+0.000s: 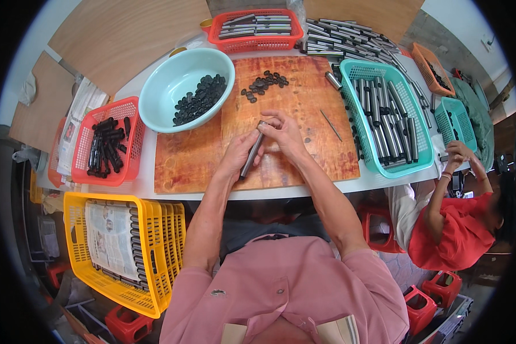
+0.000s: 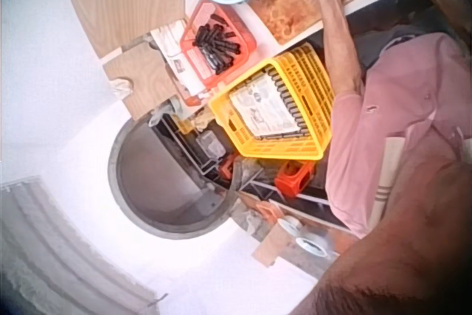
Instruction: The person assembles small metal cylinders with black plastic caps at a workbench. They repeatedly pick up a cylinder, attach a cap, and place the finished unit into a yellow basket. Another person is visible in the background performing a similar task.
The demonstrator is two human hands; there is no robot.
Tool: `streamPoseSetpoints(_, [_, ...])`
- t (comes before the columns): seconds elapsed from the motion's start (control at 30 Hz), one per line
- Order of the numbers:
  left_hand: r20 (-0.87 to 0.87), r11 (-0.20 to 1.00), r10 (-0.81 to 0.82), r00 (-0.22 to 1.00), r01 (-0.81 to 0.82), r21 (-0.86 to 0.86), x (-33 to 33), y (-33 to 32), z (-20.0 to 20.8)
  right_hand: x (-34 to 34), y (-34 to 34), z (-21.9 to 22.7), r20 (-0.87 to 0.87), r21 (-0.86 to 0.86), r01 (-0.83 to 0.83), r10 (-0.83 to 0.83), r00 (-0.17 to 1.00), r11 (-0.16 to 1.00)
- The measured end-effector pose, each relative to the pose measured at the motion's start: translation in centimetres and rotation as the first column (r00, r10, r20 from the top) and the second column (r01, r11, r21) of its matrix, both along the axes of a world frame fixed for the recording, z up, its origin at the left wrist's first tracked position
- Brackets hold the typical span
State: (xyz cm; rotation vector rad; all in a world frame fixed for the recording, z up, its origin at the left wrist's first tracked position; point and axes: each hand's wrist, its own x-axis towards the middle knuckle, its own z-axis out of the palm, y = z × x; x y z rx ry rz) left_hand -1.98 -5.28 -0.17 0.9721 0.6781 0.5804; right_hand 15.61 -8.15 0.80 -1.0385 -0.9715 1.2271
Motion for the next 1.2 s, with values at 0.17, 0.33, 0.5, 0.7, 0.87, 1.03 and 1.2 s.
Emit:
streamPoseSetpoints(0.17, [-0.074,0.995,-0.038,0.997,0.045,0.091,-0.2,-0.6,0.7,0.4,-0.8,1.0,-0.056,-0.009,-0.011,0.01,0.998,1.0])
streamPoseSetpoints(0.33, [-0.082,0.996,-0.01,0.997,0.017,0.093,-0.1,-1.3,0.7,1.4,-1.0,-0.2,-0.045,0.008,-0.049,0.049,0.998,0.999])
streamPoseSetpoints(0.5, [-0.211,0.888,0.055,0.976,0.049,0.458,0.2,-1.2,0.0,2.7,-0.8,0.3,0.128,0.011,-0.07,0.068,0.989,0.997])
streamPoseSetpoints(0.7, [-0.338,0.24,0.439,0.832,0.254,0.937,1.1,-0.9,1.0,4.6,-0.5,1.2,0.364,-0.083,-0.077,0.102,0.926,0.994])
streamPoseSetpoints(0.87, [-0.347,0.137,0.474,0.809,0.322,0.937,1.7,-0.9,1.3,5.7,-0.5,-0.3,0.403,-0.043,-0.134,0.14,0.904,0.99])
streamPoseSetpoints(1.03, [-0.33,0.15,0.494,0.804,0.295,0.944,2.4,-1.7,1.4,5.8,-1.1,-1.0,0.379,0.007,-0.134,0.122,0.917,0.991])
streamPoseSetpoints(1.2, [-0.32,0.15,0.494,0.809,0.283,0.947,2.4,-1.8,0.9,5.9,-1.8,-0.2,0.444,0.009,-0.135,0.117,0.888,0.991])
